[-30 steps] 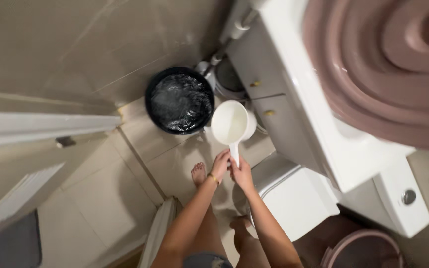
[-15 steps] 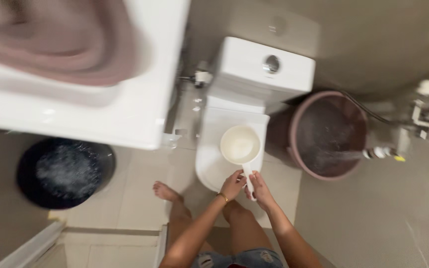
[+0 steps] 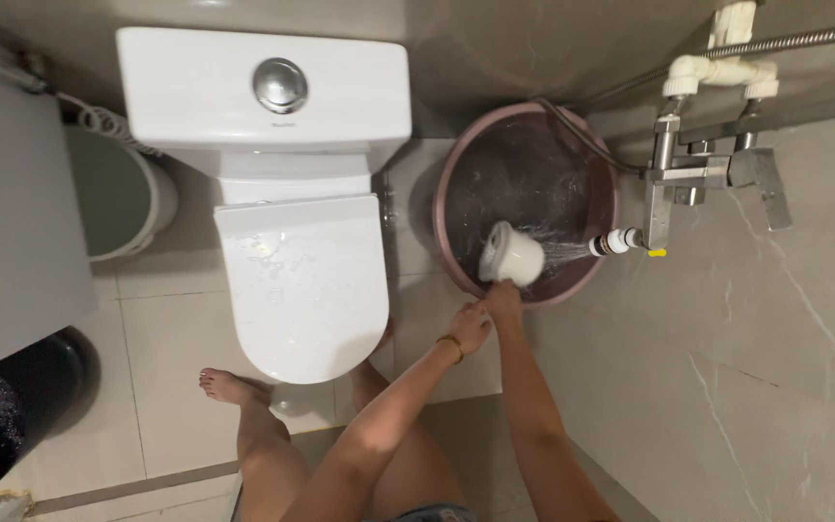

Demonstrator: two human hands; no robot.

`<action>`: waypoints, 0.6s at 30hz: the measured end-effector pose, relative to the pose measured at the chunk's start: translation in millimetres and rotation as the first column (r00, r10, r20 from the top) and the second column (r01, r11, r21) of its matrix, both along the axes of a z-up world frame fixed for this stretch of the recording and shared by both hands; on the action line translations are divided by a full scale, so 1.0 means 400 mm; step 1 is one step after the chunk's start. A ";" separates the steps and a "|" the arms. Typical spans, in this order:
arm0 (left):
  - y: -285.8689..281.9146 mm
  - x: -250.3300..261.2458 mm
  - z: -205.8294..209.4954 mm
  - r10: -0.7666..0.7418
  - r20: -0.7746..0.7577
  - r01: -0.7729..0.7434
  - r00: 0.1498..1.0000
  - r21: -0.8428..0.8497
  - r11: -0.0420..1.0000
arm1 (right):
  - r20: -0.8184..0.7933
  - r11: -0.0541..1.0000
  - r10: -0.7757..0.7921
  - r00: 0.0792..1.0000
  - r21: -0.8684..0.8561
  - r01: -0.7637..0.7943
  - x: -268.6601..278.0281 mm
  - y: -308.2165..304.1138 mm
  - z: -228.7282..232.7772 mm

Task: The person scoops water from a large pink basin using a white plastic scoop and pours it into a black bucket placed on the floor. The person repeats this scooping and pouring action multiple times to fill the bucket.

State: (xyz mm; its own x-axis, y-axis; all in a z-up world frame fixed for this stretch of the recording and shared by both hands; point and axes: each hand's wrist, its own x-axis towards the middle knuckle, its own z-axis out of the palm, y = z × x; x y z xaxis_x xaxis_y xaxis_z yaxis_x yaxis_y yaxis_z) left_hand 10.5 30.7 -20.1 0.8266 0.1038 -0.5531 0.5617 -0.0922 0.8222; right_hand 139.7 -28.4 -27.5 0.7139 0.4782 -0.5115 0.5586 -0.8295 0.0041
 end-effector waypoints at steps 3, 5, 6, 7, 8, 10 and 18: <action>0.010 -0.016 -0.034 0.053 0.057 -0.059 0.997 0.107 0.993 | -0.140 0.992 0.128 0.982 0.030 -0.125 0.054 0.061 -0.110; 0.029 -0.033 -0.045 0.070 -0.068 -0.062 0.995 0.117 0.991 | -0.447 0.835 -0.405 0.798 0.175 0.522 0.059 0.082 -0.147; 0.040 -0.037 -0.047 0.080 -0.128 -0.064 0.989 0.125 0.990 | -0.592 0.680 -0.495 0.637 0.193 0.708 0.055 0.077 -0.153; 0.054 -0.036 -0.050 0.102 -0.121 -0.084 0.987 0.148 0.985 | -0.714 0.496 -0.526 0.462 0.184 0.849 0.061 0.077 -0.156; 0.061 -0.044 -0.051 0.125 -0.114 -0.104 0.986 0.170 0.980 | -0.805 0.322 -0.508 0.306 0.151 0.935 0.060 0.068 -0.154; 0.070 -0.051 -0.056 0.169 -0.098 -0.147 0.981 0.196 0.970 | -0.896 0.188 -0.397 0.200 0.134 0.973 0.039 0.032 -0.139; 0.076 -0.006 0.020 0.389 0.116 -0.396 0.914 0.044 0.917 | -0.941 0.018 -0.238 0.239 0.242 0.970 -0.067 -0.046 -0.027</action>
State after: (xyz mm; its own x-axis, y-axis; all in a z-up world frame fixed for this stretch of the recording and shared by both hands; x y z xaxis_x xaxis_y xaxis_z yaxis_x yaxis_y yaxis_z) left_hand 8.3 61.3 -12.1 0.7636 0.4643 -0.4488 0.4766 0.0637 0.8768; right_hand 113.0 -46.9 -38.2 0.6557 0.3351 -0.6766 -0.6710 -0.1521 -0.7257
